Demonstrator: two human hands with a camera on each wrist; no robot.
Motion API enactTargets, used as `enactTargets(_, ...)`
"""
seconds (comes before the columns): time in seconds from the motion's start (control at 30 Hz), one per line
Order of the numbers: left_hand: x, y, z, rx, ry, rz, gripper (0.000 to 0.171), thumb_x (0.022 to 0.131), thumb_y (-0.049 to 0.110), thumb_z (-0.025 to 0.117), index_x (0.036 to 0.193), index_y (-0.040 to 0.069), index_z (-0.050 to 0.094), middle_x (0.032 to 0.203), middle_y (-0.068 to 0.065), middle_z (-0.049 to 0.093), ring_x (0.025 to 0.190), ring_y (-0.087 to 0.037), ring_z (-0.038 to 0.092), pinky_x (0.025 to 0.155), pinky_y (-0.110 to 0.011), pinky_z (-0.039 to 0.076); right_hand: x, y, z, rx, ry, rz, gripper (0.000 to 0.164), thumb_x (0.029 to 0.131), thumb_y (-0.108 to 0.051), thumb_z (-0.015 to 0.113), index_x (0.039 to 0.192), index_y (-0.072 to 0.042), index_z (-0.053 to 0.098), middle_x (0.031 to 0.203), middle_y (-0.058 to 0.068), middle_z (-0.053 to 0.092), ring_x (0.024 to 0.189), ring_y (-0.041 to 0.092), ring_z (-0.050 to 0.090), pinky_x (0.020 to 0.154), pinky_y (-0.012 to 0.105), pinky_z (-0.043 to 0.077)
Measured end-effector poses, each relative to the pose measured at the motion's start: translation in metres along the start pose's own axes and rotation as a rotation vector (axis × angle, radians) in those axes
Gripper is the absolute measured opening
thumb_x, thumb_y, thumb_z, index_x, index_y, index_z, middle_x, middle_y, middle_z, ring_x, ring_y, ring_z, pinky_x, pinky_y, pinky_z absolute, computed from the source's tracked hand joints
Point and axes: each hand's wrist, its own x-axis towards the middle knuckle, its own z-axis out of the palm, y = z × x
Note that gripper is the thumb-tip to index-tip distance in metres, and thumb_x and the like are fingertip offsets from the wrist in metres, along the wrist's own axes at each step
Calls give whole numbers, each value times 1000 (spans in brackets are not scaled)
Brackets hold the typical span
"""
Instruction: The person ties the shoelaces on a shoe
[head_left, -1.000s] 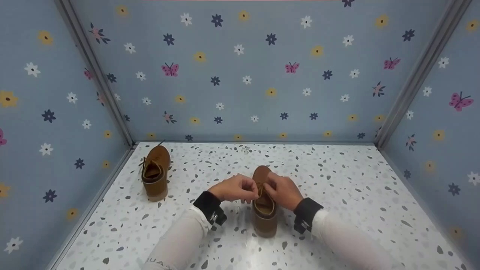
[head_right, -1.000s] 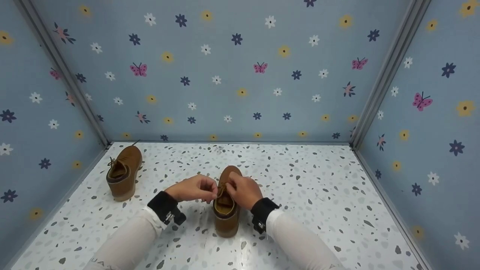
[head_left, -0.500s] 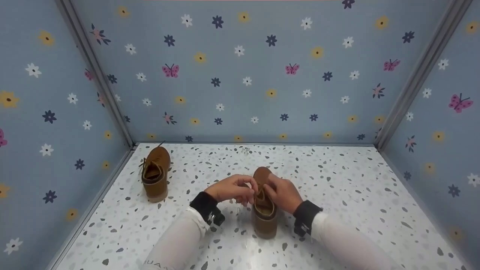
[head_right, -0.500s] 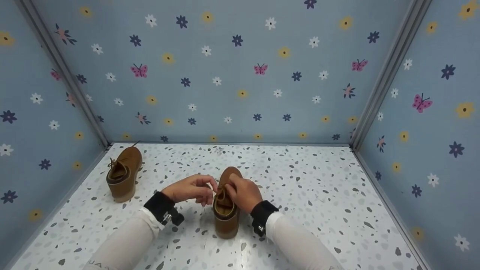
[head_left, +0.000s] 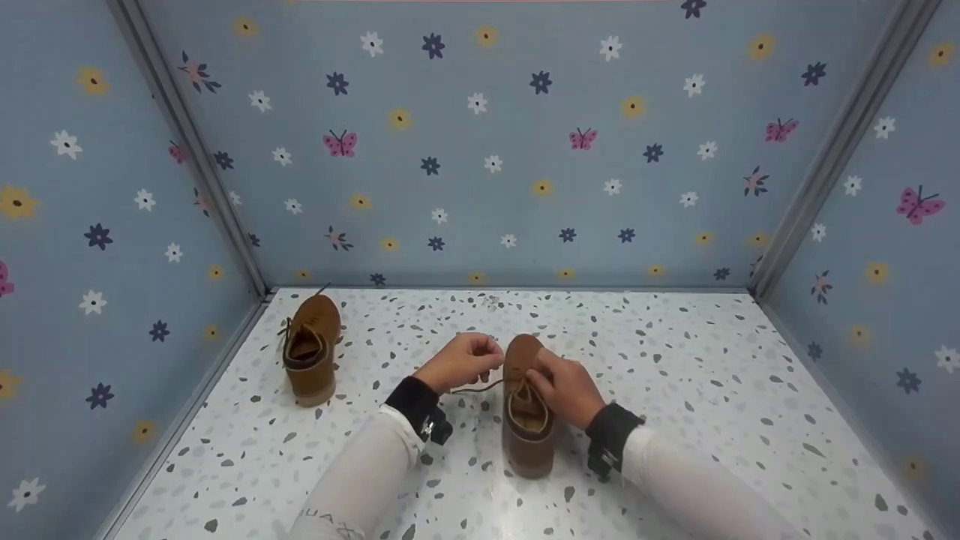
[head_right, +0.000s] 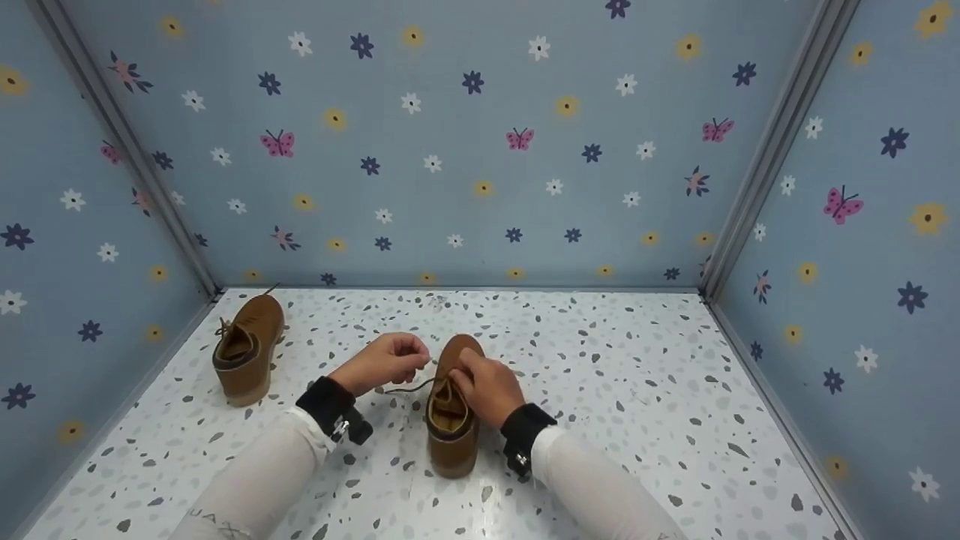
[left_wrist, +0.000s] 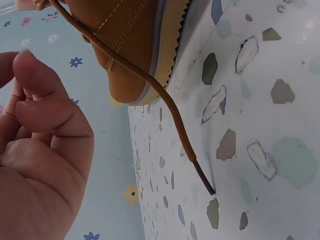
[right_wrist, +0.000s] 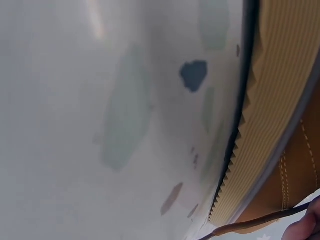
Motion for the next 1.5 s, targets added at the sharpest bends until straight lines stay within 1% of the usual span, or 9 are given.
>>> enactTargets(0.27, 4, 9, 6, 46, -96, 9, 17, 93, 31, 63, 93, 15, 68, 88, -15, 66, 69, -17, 57, 55, -22, 45, 0, -1, 0, 38, -7, 30, 20, 92, -26, 64, 82, -20, 48, 73, -7, 58, 67, 7, 56, 57, 22, 46)
enactTargets(0.4, 6, 11, 8, 71, -121, 0, 18, 91, 33, 65, 91, 16, 69, 82, -7, 65, 68, -15, 57, 56, -22, 46, -1, -1, 0, 58, -21, 56, 21, 93, -27, 64, 80, -21, 48, 72, -8, 58, 68, 6, 57, 57, 22, 48)
enactTargets(0.6, 8, 14, 10, 114, -163, -8, 18, 89, 33, 65, 86, 16, 69, 76, 5, 64, 66, -11, 57, 58, -23, 48, -1, 0, 1, 60, -19, 52, 22, 92, -27, 64, 80, -21, 48, 72, -9, 57, 68, 5, 56, 57, 21, 48)
enactTargets(0.73, 9, 16, 10, 135, -194, -13, 16, 89, 30, 64, 84, 15, 68, 73, 4, 63, 60, -9, 54, 54, -22, 46, -1, 0, 2, 42, 7, 12, 23, 91, -27, 66, 79, -20, 47, 70, -9, 54, 65, 5, 53, 56, 20, 44)
enactTargets(0.87, 9, 19, 10, 174, -223, 4, 16, 89, 27, 61, 83, 14, 69, 71, 3, 62, 56, -9, 51, 50, -22, 43, -1, 1, 2, 38, 26, -12, 23, 90, -26, 67, 78, -20, 48, 69, -10, 54, 64, 5, 51, 55, 20, 43)
enactTargets(1.0, 9, 20, 10, 217, -224, 24, 17, 90, 26, 58, 83, 14, 68, 72, 3, 62, 59, -11, 52, 52, -23, 44, -1, 1, 2, 57, 21, -7, 20, 90, -27, 67, 79, -22, 52, 72, -11, 56, 68, 4, 54, 59, 20, 46)
enactTargets(1.13, 9, 16, 10, 229, -204, 40, 18, 91, 26, 56, 83, 15, 68, 74, 1, 63, 62, -10, 54, 55, -24, 46, -1, 2, 1, 55, 21, -28, 12, 90, -32, 67, 83, -26, 58, 80, -12, 58, 75, 4, 54, 66, 22, 48)
enactTargets(1.33, 7, 8, 8, 136, -189, 13, 15, 92, 26, 55, 87, 16, 66, 72, 1, 60, 56, -9, 49, 48, -22, 40, -3, 4, -3, 63, 9, -10, 6, 90, -35, 67, 92, -30, 63, 91, -11, 55, 83, 3, 53, 73, 23, 51)
enactTargets(1.5, 4, 2, 9, 77, -160, -14, 16, 94, 27, 55, 89, 16, 66, 77, -3, 61, 59, -11, 49, 50, -21, 39, -5, 6, -7, 69, 12, -4, 9, 89, -30, 69, 96, -29, 63, 94, -10, 54, 80, 4, 52, 70, 23, 49)
